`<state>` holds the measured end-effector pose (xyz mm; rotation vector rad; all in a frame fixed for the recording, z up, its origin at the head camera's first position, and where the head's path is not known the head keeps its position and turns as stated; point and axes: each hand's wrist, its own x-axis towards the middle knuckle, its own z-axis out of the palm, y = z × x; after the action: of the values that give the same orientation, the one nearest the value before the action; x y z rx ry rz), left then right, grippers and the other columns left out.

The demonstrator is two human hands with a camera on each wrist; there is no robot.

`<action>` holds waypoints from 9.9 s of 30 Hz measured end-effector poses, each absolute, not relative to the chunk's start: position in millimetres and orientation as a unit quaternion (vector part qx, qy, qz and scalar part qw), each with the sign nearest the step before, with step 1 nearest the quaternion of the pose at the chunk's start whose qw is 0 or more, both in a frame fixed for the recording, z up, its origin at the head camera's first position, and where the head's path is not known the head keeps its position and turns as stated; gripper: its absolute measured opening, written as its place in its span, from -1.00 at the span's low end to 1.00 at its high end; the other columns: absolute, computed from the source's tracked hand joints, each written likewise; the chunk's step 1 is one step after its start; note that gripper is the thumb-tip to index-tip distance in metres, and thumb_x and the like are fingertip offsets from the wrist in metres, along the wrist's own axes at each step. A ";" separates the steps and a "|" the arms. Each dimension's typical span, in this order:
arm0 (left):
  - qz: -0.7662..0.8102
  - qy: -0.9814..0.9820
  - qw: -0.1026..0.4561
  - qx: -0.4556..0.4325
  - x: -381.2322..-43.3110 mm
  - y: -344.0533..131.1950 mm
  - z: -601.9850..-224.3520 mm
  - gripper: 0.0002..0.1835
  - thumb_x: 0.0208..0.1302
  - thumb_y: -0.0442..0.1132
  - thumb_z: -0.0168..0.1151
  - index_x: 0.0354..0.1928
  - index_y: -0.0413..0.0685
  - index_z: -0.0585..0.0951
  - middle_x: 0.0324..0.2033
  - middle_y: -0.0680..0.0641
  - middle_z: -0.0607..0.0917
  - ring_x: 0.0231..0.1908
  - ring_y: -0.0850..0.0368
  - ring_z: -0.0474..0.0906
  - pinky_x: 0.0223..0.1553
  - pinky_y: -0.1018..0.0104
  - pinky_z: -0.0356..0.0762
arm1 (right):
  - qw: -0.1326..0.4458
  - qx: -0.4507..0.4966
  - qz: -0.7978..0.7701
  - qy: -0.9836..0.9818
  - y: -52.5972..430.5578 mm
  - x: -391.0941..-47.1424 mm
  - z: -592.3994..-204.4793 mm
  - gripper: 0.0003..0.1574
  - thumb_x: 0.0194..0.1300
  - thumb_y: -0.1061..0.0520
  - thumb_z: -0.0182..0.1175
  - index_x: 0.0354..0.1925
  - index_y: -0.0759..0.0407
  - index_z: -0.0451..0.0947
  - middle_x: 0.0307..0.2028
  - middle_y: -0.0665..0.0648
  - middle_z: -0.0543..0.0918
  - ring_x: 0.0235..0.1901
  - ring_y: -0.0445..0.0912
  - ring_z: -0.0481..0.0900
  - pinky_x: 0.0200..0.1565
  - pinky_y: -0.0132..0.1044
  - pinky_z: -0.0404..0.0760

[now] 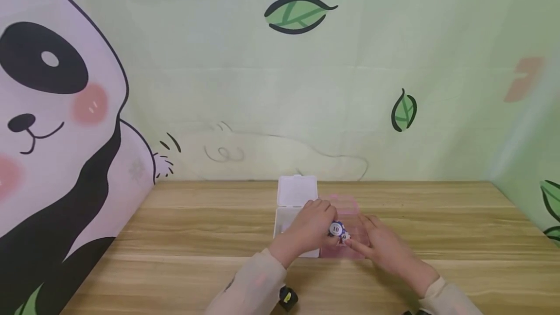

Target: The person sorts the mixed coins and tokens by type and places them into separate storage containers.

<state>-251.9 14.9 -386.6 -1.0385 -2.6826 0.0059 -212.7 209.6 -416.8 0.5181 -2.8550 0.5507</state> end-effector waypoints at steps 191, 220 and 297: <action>0.022 -0.850 0.033 -0.525 -149.2 57.6 -411.9 -0.81 0.25 -0.08 0.19 -0.12 0.37 0.66 -0.19 0.32 0.58 -0.09 0.49 0.42 0.01 0.65 0.29 | 0.091 0.185 0.188 -0.960 207.5 -212.0 -415.5 0.06 0.30 -0.23 0.15 0.39 0.47 0.05 0.17 0.55 0.43 0.04 0.36 0.53 0.13 0.17 0.50; 0.021 -0.827 0.132 -0.547 -159.5 42.9 -401.5 -0.66 -0.03 0.15 0.42 -0.19 0.30 0.65 -0.24 0.30 0.59 -0.10 0.42 0.43 0.03 0.61 0.29 | 0.089 0.184 0.192 -0.960 207.8 -213.0 -415.8 0.03 0.30 -0.20 0.16 0.36 0.52 0.09 0.15 0.52 0.45 0.06 0.36 0.52 0.12 0.16 0.51; -0.071 -0.923 0.119 -0.358 -239.6 -1.8 -369.1 -0.59 -0.03 0.11 0.42 -0.27 0.01 0.57 -0.34 0.12 0.56 -0.30 0.25 0.40 -0.23 0.46 0.31 | 0.086 0.178 0.198 -0.960 207.6 -211.3 -413.7 0.02 0.28 -0.24 0.16 0.34 0.51 0.16 0.12 0.48 0.49 -0.02 0.30 0.59 0.04 0.14 0.58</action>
<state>-239.6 -1.8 -369.1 -1.0475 -2.6990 -0.2088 -211.3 207.6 -413.7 0.5305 -2.8619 0.5902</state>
